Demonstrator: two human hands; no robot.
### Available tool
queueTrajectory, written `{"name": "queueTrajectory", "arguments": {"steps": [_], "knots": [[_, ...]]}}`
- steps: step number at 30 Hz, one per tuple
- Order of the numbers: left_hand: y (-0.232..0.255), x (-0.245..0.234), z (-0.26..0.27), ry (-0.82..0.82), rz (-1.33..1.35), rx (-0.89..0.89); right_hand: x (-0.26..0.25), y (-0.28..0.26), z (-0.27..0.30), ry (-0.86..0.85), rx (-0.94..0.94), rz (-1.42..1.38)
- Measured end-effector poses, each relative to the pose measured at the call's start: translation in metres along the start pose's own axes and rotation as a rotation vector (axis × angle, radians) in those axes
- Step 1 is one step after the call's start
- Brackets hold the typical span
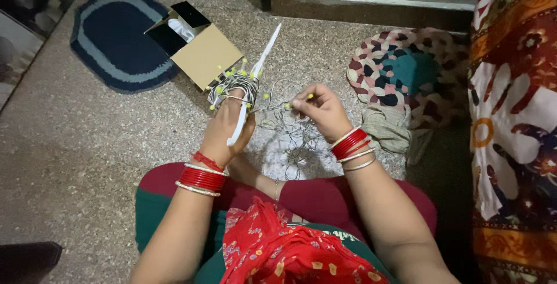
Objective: The person sits on the floor and winds a string of fairy lights around a white plastic hanger, gathering the loose wire from the floor and wrapping it around the hanger. They then wrap the coiled lights in a white cloth and handle a small yellow item.
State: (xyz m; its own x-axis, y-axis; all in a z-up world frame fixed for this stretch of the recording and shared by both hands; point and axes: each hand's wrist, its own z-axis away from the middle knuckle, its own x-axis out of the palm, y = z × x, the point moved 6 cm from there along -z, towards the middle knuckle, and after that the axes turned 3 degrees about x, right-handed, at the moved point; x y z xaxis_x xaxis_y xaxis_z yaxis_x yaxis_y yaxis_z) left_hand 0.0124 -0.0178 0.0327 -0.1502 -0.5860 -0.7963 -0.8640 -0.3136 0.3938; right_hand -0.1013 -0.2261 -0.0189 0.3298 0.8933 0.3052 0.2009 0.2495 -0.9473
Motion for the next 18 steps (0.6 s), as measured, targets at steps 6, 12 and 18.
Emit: {"name": "queueTrajectory", "arguments": {"steps": [6, 12, 18], "knots": [[0.003, -0.01, -0.004, -0.025, 0.106, 0.009, -0.006, -0.032, 0.003, -0.045, -0.15, -0.124], [0.013, -0.005, -0.011, -0.194, 0.335, -0.229, 0.0, -0.045, 0.013, -0.124, -0.05, -0.195], [0.023, 0.005, -0.009, -0.333, 0.855, -0.435, 0.034, -0.062, 0.027, -0.227, -0.101, 0.315]]}}
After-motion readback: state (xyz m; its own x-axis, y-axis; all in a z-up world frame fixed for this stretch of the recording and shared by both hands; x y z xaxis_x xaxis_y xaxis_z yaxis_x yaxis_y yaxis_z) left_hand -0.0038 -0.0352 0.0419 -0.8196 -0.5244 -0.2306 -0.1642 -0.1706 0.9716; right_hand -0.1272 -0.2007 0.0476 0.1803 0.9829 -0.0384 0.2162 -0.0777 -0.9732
